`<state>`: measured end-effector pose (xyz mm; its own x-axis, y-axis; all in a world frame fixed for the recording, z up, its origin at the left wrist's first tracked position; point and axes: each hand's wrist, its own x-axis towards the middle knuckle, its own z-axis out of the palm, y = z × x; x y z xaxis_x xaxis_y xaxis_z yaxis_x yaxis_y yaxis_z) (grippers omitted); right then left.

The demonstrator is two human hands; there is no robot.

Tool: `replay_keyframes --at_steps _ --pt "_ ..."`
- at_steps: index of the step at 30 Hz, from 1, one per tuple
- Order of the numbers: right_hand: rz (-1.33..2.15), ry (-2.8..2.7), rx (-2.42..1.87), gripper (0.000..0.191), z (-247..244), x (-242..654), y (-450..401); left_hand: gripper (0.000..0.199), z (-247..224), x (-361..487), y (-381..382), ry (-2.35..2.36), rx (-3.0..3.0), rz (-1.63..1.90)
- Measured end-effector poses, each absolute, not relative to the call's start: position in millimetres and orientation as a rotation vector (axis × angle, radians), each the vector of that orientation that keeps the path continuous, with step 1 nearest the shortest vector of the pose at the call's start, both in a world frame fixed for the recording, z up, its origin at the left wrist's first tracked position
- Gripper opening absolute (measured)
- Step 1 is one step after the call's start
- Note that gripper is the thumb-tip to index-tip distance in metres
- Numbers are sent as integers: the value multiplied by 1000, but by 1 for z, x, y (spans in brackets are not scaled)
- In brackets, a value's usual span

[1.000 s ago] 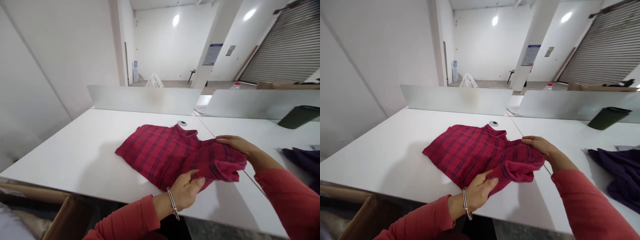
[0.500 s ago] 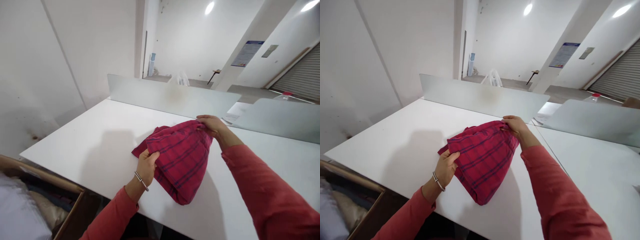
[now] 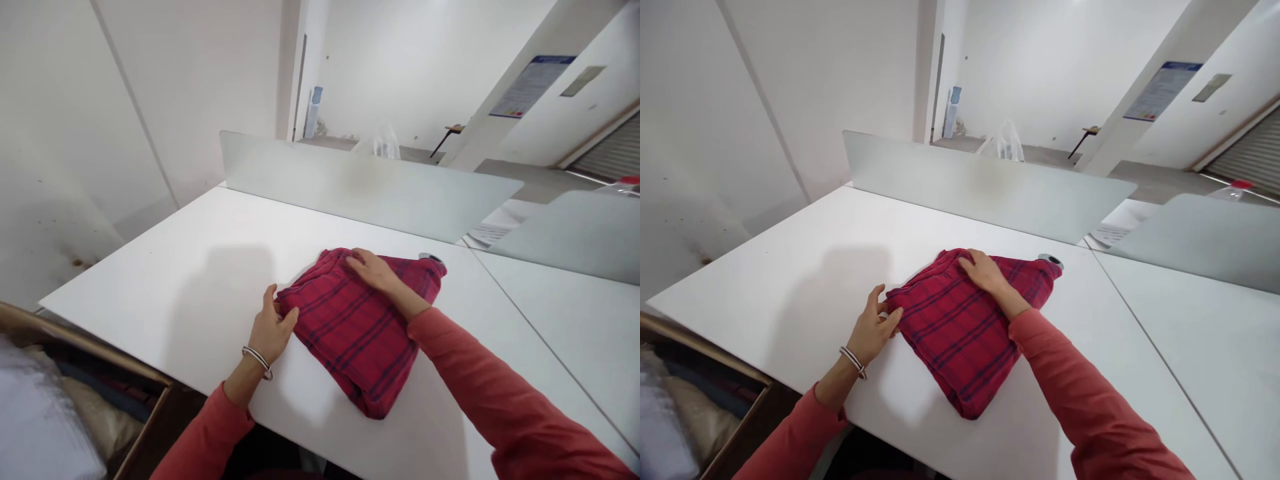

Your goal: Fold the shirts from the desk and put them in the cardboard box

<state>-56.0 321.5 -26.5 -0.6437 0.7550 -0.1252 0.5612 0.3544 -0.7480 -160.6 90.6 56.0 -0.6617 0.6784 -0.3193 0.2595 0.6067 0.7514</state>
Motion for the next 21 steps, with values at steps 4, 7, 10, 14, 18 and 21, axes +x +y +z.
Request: replay_keyframes --at_steps 4,7,10,14,18,21 --pt "841 -2729 -959 43 -40 -58 293 33 61 -165 96 2454 1119 328" --pt "818 -2763 -933 45 -50 -58 284 26 62 -165 102 2540 1177 -26" --pt "918 -2725 -918 47 -46 -57 287 28 63 -166 107 2567 1183 -260" --pt "1150 -2626 -892 46 -26 -48 301 30 71 -168 109 2545 1219 -373" --pt "1232 -2160 -1086 46 -17 -3 327 45 82 -175 107 2696 1337 -241" --pt "1161 -1742 -1483 45 -30 47 341 58 85 -181 113 2684 1429 -249"
